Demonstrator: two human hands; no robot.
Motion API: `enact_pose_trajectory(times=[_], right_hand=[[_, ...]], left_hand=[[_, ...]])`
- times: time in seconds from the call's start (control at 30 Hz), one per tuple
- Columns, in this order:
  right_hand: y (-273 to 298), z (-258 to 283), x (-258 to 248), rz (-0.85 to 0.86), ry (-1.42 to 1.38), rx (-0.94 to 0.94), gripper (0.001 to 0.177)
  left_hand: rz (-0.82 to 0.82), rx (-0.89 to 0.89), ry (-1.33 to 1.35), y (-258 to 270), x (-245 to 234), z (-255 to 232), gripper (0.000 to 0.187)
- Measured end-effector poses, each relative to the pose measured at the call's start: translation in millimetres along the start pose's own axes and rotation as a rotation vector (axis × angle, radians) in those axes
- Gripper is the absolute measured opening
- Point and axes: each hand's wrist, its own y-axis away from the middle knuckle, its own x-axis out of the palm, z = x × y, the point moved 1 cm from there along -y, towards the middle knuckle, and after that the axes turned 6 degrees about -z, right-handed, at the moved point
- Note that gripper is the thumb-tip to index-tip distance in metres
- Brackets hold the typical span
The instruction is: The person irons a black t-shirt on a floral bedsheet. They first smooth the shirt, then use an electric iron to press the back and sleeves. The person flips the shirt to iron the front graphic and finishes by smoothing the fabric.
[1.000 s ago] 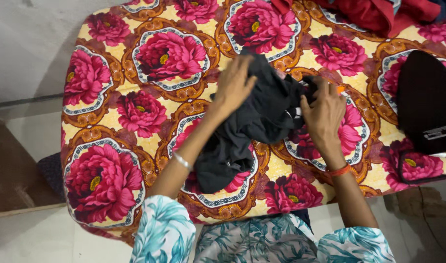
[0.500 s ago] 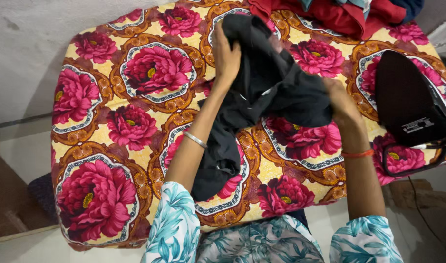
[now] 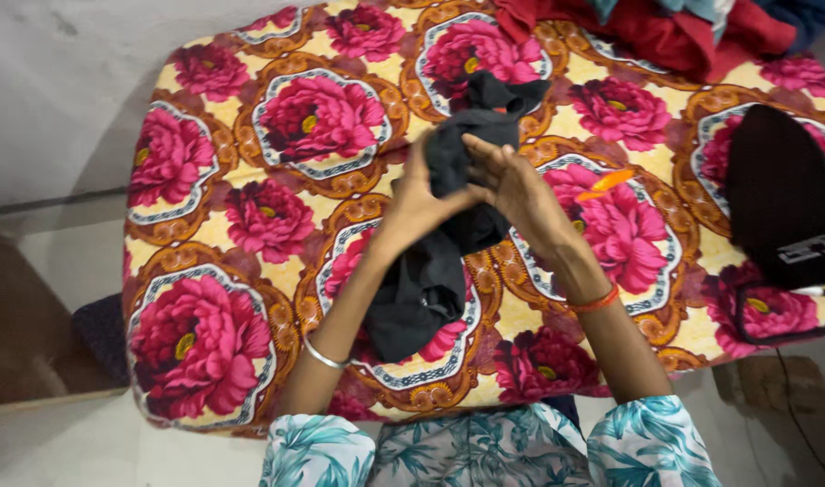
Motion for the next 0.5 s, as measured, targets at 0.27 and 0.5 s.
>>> enact_pose_trajectory(times=[0.27,0.5], right_hand=[[-99.0,-45.2,-89.0,-0.445,1.231,-0.758,0.057],[-159.1,-58.5,-79.4,-0.236,1.531,-0.428,0.072]], left_hand=[[-0.111,-0.263,0.235,24.8,-75.4,94.7,0.055],[-0.109,-0.218,-0.134,48.7,-85.6,28.7,0.074]])
